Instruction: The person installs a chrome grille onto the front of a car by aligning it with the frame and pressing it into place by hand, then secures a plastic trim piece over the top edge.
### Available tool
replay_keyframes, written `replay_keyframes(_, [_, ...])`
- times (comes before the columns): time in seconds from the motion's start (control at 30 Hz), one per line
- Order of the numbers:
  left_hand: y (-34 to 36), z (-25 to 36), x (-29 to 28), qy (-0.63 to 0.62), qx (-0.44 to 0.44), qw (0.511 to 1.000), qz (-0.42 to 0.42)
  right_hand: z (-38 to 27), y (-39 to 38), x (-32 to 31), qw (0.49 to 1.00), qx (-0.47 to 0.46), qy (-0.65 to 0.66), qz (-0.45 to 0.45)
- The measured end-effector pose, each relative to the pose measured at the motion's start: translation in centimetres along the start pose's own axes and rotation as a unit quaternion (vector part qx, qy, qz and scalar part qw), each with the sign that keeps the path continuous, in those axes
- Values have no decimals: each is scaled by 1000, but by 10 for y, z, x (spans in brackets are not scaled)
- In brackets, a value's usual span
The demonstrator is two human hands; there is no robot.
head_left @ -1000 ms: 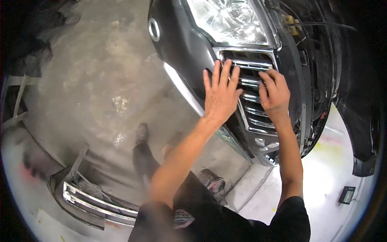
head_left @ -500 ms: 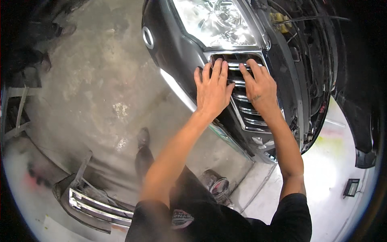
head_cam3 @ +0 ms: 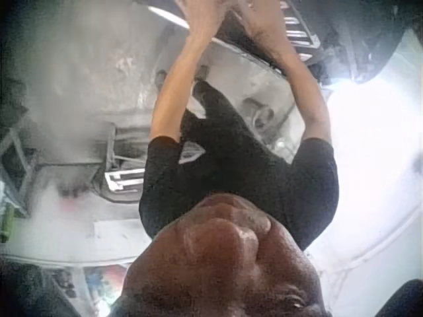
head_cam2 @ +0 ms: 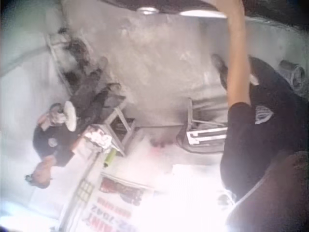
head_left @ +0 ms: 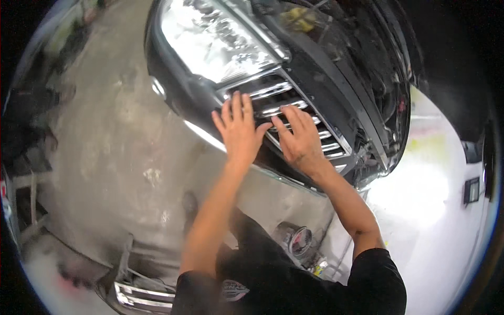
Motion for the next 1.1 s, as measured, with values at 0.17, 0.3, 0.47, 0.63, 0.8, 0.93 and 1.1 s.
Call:
replay_keyframes(0.17, [3,10,11,25,18,998,47,21,-44,-24,996,82,-40,2])
replay_keyframes(0.3, [6,16,14,39,19,997,67,51,-62,-21,994,101,-50,6])
replay_keyframes(0.47, [7,21,8,64,25,998,15,56,-65,-18,994,106,-17,17])
replay_keyframes(0.63, [5,31,1,62,-18,998,-25,63,-67,-20,993,98,48,51])
replay_keyframes(0.8, [4,47,3,44,-40,998,-27,69,-72,-15,988,97,88,79])
replay_keyframes(0.93, [4,48,11,45,-42,998,-10,70,-69,-22,982,112,129,80])
replay_keyframes(1.1, [6,52,11,16,-69,998,-4,72,-65,-21,982,114,115,98])
Point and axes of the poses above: each hand's wrist, its own y-axis towards the middle knuckle, its own x-axis out of the palm, z = x × y, the point moved 1 cm from there along y, towards the middle knuckle, and after that the axes turned 12 degrees about y, right-handed, at the moved point
